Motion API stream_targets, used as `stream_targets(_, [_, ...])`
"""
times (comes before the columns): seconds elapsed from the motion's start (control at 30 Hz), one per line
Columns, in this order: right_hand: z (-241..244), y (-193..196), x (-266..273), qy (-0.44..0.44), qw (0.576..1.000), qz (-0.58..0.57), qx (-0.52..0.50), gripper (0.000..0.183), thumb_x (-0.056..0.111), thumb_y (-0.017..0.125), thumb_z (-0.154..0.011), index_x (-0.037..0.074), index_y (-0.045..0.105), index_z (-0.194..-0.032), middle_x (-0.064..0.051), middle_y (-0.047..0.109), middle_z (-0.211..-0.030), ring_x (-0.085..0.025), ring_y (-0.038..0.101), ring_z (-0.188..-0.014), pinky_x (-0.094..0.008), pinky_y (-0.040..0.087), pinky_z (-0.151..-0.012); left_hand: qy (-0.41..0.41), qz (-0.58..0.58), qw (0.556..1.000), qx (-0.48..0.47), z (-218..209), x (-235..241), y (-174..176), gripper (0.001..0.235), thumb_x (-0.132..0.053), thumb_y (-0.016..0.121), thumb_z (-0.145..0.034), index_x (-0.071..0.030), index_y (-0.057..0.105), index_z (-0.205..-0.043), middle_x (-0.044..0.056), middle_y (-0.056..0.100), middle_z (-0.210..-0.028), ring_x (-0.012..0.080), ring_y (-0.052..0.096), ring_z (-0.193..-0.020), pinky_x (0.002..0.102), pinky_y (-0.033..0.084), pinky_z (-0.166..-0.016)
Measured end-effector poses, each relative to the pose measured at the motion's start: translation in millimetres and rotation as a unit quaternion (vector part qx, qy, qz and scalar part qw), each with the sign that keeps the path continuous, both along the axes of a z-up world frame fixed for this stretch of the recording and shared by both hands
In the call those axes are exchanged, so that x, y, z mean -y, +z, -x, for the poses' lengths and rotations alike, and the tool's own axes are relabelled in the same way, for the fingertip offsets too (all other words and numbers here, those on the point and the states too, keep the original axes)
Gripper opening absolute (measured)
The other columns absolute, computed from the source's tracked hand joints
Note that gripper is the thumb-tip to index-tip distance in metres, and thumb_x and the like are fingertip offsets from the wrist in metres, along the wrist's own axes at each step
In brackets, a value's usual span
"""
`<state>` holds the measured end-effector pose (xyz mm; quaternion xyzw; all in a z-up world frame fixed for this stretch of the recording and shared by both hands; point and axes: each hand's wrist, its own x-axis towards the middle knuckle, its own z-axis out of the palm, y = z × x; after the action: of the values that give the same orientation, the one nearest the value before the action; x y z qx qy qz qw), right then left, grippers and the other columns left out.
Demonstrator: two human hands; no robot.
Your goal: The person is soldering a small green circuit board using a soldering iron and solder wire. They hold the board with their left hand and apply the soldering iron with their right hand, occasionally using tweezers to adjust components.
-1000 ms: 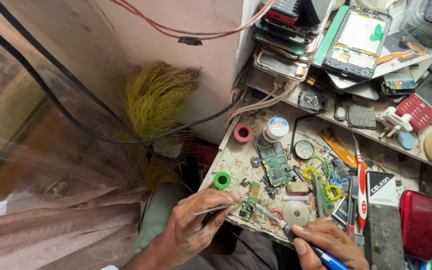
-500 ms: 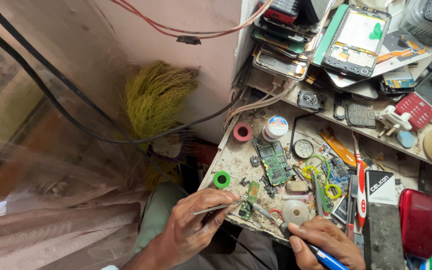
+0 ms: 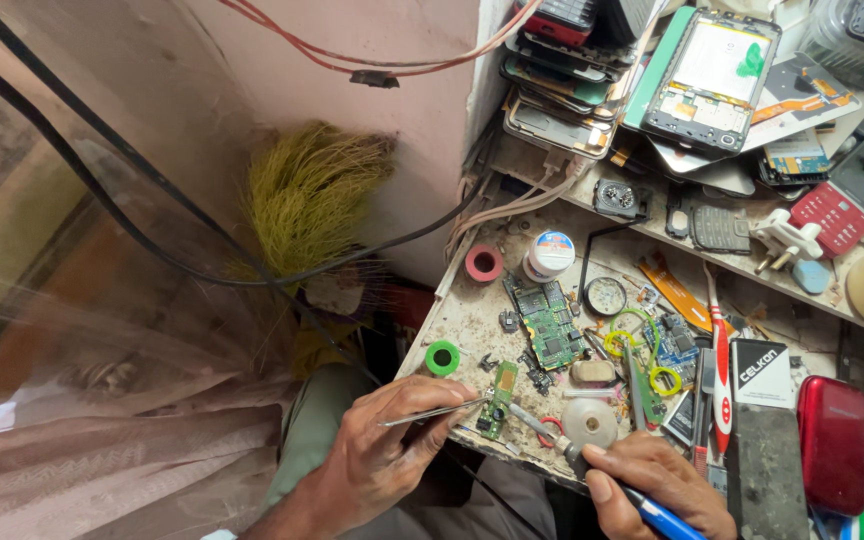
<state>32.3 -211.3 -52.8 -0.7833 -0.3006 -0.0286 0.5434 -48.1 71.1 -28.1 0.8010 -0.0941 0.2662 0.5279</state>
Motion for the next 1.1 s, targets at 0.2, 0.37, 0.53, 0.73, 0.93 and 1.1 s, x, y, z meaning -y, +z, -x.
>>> stream_targets(0.2, [-0.7,-3.0,-2.6,-0.003,1.0,0.001,-0.001,0.024,0.0,0.077,-0.077,0.003,0.079,-0.101,-0.005,0.073,-0.082,-0.012,0.069,-0.076,-0.028,0.054,-0.081,-0.003,-0.001,1.0,0.0,-0.3,0.0,1.0,0.036,0.007,0.076,-0.091,-0.004,0.058,-0.12,0.009,0.074,-0.113,0.0253,0.077,-0.107,0.036,0.064,-0.091])
stream_targets(0.37, [2.4,-1.8,-3.8,-0.015,1.0,0.006,-0.017,0.026,-0.001,0.077,-0.076,0.003,0.079,-0.101,-0.005,0.074,-0.081,-0.013,0.07,-0.077,-0.028,0.054,-0.08,-0.007,0.004,1.0,-0.004,0.8,0.3,-0.2,0.037,0.006,0.076,-0.092,-0.004,0.058,-0.122,0.009,0.073,-0.115,0.0252,0.077,-0.108,0.037,0.065,-0.092])
stream_targets(0.53, [0.0,-1.6,-5.3,-0.005,1.0,0.002,0.0,0.026,0.001,0.078,-0.076,0.004,0.079,-0.102,-0.004,0.074,-0.081,-0.013,0.07,-0.076,-0.028,0.054,-0.079,-0.004,0.007,1.0,-0.005,0.5,0.5,-0.2,0.036,0.006,0.076,-0.091,-0.004,0.058,-0.121,0.009,0.073,-0.114,0.0251,0.077,-0.107,0.036,0.065,-0.091])
stream_targets(0.73, [0.8,-2.7,-6.7,-0.009,1.0,-0.003,0.009,0.025,0.0,0.077,-0.077,0.004,0.079,-0.102,-0.003,0.073,-0.081,-0.013,0.07,-0.076,-0.027,0.054,-0.079,-0.001,-0.001,1.0,0.003,0.1,0.3,0.3,0.036,0.007,0.076,-0.091,-0.004,0.059,-0.121,0.009,0.073,-0.113,0.0248,0.077,-0.106,0.036,0.064,-0.09])
stream_targets(0.93, [-0.1,-1.1,-4.9,-0.007,1.0,-0.008,0.013,0.026,0.001,0.076,-0.078,0.003,0.078,-0.104,-0.004,0.073,-0.081,-0.013,0.069,-0.077,-0.028,0.054,-0.081,-0.003,0.005,1.0,-0.004,0.5,0.0,1.9,0.036,0.007,0.076,-0.09,-0.004,0.059,-0.12,0.008,0.073,-0.113,0.0246,0.078,-0.106,0.036,0.064,-0.09])
stream_targets(1.1, [-0.4,1.0,-7.1,-0.005,1.0,-0.008,0.011,0.025,0.002,0.077,-0.078,0.003,0.078,-0.104,-0.003,0.073,-0.081,-0.013,0.07,-0.077,-0.027,0.055,-0.08,-0.005,-0.007,1.0,0.008,0.3,-0.5,0.8,0.038,0.008,0.076,-0.091,-0.004,0.057,-0.122,0.009,0.072,-0.114,0.0248,0.077,-0.107,0.035,0.065,-0.09])
